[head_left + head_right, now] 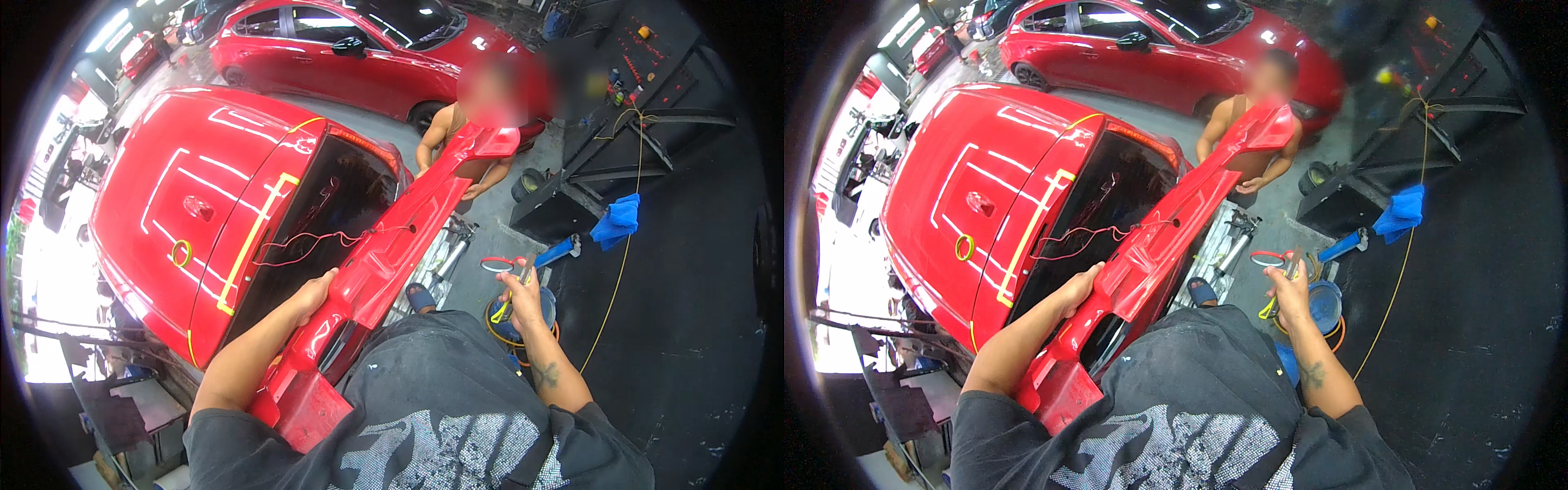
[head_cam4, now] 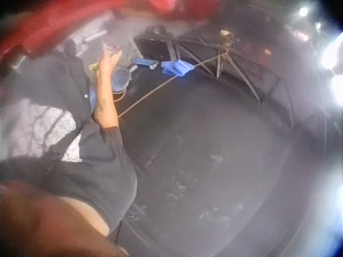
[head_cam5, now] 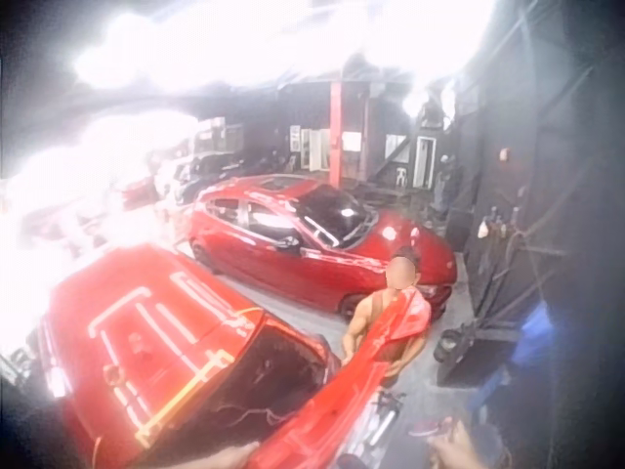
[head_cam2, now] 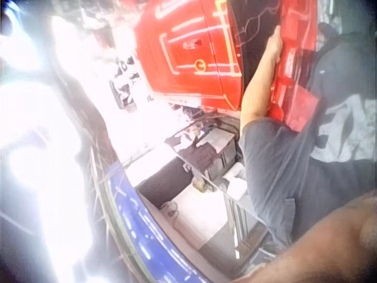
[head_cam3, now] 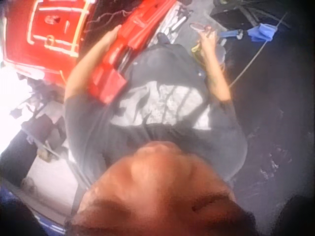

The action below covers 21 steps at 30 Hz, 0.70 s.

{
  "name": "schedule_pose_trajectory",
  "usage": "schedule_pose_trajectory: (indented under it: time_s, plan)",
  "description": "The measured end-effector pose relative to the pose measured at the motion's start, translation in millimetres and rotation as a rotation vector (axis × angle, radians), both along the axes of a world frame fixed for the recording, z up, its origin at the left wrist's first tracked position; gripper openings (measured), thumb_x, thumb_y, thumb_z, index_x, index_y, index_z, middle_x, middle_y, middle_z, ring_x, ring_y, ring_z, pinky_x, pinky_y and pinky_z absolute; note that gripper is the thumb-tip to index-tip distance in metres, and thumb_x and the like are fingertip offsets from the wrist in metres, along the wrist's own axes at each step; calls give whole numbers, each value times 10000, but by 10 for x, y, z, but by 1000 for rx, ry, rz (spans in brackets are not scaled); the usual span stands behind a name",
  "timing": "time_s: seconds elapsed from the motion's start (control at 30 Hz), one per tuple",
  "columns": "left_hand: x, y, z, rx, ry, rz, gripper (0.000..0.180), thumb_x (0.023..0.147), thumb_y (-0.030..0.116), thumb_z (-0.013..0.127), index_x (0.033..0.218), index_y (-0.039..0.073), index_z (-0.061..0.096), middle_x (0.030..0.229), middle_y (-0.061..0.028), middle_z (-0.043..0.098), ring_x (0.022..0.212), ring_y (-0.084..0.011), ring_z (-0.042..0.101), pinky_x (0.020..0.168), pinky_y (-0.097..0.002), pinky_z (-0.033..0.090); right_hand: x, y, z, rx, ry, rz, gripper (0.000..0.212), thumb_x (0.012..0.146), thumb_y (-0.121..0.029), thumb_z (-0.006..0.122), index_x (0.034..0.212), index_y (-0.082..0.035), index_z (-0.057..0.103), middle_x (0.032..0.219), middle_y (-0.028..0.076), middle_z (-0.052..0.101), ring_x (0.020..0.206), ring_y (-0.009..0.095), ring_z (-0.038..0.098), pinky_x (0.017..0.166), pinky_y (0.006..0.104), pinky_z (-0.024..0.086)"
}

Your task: The person holds a red car spoiler and aligns it against the rear of a red hatchback. He uses yellow tape to mark alignment and threads a red wire through the spoiler, while a coworker assists by holding the part in place.

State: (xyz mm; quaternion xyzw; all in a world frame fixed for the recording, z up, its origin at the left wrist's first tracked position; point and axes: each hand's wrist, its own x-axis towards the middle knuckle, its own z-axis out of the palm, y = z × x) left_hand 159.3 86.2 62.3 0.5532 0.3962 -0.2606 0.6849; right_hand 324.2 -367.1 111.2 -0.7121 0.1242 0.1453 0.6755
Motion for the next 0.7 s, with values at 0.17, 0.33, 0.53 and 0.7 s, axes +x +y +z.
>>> schedule_pose_trajectory:
  time_s: [0.17, 0.33, 0.53, 0.7]
  plan:
    - [-89, 3, 2, 92, 15, 12, 652, 1175, 575, 434, 1405, 39, 725, 1263, -188, 781, 1061, -293, 786, 980, -465, 617, 171, -18, -106, -94, -81, 39, 732, 967, -114, 825, 1564, -66, 403, 1043, 88, 711, 704, 138, 629, 565, 295, 512]
    - [-283, 52, -463, 91, -40, -4, 637, 1178, 575, 422, 1331, 49, 748, 1213, -178, 789, 1022, -276, 788, 940, -452, 625, 408, 71, -413, 25, 91, -67, 893, 947, -158, 871, 1615, -91, 283, 1076, 105, 708, 691, 159, 633, 567, 334, 540]
    - [-407, -120, -494, -10, -35, -9, 649, 1173, 591, 417, 1322, 51, 744, 1192, -173, 789, 974, -275, 785, 922, -449, 628, 603, 835, -743, 107, 146, -194, 1077, 942, -260, 905, 1672, -90, 132, 1105, 158, 689, 667, 191, 639, 545, 362, 552]
    - [-440, -302, -474, -48, -52, -56, 697, 1171, 624, 358, 1335, 67, 744, 1214, -167, 786, 1007, -284, 774, 961, -474, 605, 722, 1050, -779, 124, 17, -286, 1086, 974, -281, 858, 1722, -114, 89, 1143, 179, 701, 566, 174, 571, 522, 350, 532]
